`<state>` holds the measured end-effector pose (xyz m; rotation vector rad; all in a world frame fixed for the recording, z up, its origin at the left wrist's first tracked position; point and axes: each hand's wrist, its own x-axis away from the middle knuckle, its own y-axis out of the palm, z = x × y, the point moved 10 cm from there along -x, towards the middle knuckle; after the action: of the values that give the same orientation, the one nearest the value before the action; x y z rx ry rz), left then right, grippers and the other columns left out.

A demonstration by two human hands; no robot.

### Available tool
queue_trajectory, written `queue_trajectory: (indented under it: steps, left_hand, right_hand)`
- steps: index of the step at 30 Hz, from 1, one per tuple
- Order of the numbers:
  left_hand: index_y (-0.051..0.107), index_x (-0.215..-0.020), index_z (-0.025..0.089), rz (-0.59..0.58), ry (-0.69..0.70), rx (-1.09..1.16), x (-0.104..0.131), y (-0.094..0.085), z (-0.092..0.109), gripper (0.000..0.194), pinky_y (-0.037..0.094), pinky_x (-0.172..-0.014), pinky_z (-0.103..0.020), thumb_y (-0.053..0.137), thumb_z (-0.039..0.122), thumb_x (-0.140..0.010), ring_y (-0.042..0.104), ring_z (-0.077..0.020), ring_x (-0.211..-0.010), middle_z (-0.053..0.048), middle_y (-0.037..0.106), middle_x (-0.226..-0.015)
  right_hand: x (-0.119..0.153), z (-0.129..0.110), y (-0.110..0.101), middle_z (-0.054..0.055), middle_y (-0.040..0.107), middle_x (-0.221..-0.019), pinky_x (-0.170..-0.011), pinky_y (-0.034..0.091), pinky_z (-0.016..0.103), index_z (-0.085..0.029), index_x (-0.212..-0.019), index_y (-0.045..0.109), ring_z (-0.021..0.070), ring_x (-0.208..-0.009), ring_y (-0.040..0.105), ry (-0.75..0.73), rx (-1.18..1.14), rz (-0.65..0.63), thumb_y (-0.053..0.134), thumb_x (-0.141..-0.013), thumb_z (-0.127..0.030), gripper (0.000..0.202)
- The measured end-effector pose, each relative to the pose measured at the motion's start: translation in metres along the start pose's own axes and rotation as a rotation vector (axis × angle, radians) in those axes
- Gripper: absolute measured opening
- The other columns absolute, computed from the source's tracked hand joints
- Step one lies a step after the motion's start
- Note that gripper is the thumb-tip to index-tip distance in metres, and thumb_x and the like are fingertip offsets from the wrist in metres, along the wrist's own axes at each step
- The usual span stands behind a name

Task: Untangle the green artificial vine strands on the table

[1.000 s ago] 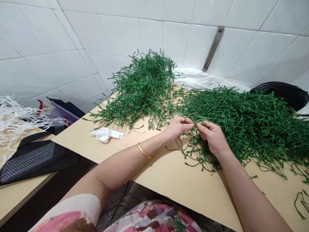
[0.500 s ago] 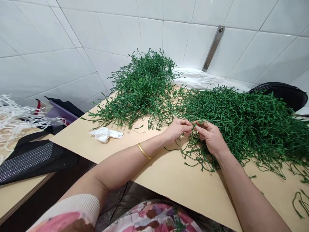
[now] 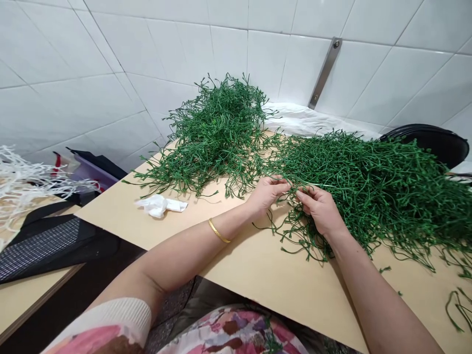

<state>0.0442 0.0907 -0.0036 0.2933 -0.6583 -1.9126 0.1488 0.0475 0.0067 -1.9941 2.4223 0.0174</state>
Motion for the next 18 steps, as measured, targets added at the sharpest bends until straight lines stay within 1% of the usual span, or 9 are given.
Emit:
queue_trajectory:
  steps: [2, 4, 6, 9, 12, 14, 18]
  left_hand:
    - [0.05, -0.067, 0.012, -0.01, 0.032, -0.042, 0.002, 0.002, 0.005, 0.024, 0.034, -0.049, -0.017, 0.07, 0.009, -0.055, 0.047, -0.0018, -0.049, 0.004, 0.055, -0.06]
    - [0.049, -0.064, 0.012, -0.061, 0.046, -0.116, 0.004, 0.008, 0.008, 0.02, 0.031, -0.046, -0.018, 0.068, 0.012, -0.058, 0.044, -0.0017, -0.044, 0.004, 0.054, -0.055]
    - [0.05, -0.063, 0.012, -0.101, 0.036, -0.184, 0.005, 0.011, 0.007, 0.017, 0.033, -0.046, -0.019, 0.067, 0.016, -0.062, 0.046, -0.0036, -0.044, 0.002, 0.055, -0.054]
    - [0.052, -0.062, 0.011, -0.105, 0.007, -0.236, 0.004, 0.008, 0.003, 0.017, 0.036, -0.047, -0.02, 0.065, 0.021, -0.064, 0.053, -0.0069, -0.047, -0.001, 0.059, -0.058]
    - [0.053, -0.064, 0.011, -0.081, -0.021, -0.207, 0.002, 0.003, 0.0, 0.016, 0.036, -0.047, -0.02, 0.066, 0.022, -0.064, 0.054, -0.0075, -0.048, -0.002, 0.06, -0.059]
    - [0.054, -0.065, 0.011, -0.093, -0.032, -0.162, 0.002, 0.004, -0.001, 0.015, 0.036, -0.047, -0.02, 0.066, 0.02, -0.062, 0.053, -0.0072, -0.048, -0.001, 0.059, -0.06]
    - [0.06, -0.072, 0.011, -0.226, -0.014, -0.113, 0.006, 0.017, 0.0, 0.012, 0.039, -0.053, -0.021, 0.064, 0.012, -0.061, 0.054, -0.0076, -0.054, 0.0, 0.059, -0.061]
  right_hand:
    - [0.0, 0.003, -0.001, -0.004, 0.049, -0.055, -0.038, 0.013, 0.021, -0.017, -0.061, 0.051, 0.0029, -0.04, 0.026, 0.022, -0.006, 0.008, 0.07, -0.06, -0.035, 0.026]
    - [0.0, 0.007, -0.001, -0.004, 0.05, -0.054, -0.037, 0.013, 0.02, -0.017, -0.06, 0.049, 0.0027, -0.039, 0.027, 0.064, -0.037, -0.001, 0.07, -0.059, -0.035, 0.028]
    - [0.001, 0.009, 0.001, -0.004, 0.051, -0.054, -0.037, 0.012, 0.02, -0.017, -0.062, 0.05, 0.002, -0.038, 0.025, 0.108, -0.088, -0.02, 0.071, -0.057, -0.035, 0.028]
    - [0.002, 0.009, 0.003, -0.005, 0.053, -0.056, -0.036, 0.013, 0.019, -0.016, -0.066, 0.054, 0.0007, -0.037, 0.023, 0.139, -0.159, -0.046, 0.072, -0.055, -0.032, 0.026]
    - [0.002, 0.009, 0.004, -0.005, 0.054, -0.057, -0.036, 0.014, 0.018, -0.015, -0.068, 0.055, -0.0001, -0.037, 0.023, 0.154, -0.183, -0.064, 0.072, -0.055, -0.03, 0.026]
    - [0.001, 0.009, 0.004, -0.005, 0.054, -0.056, -0.036, 0.014, 0.018, -0.015, -0.068, 0.055, -0.0002, -0.036, 0.023, 0.156, -0.186, -0.064, 0.072, -0.055, -0.03, 0.026]
    - [0.001, 0.007, 0.0, -0.005, 0.053, -0.055, -0.035, 0.016, 0.018, -0.015, -0.064, 0.053, -0.0005, -0.035, 0.025, 0.134, -0.185, -0.029, 0.072, -0.057, -0.033, 0.027]
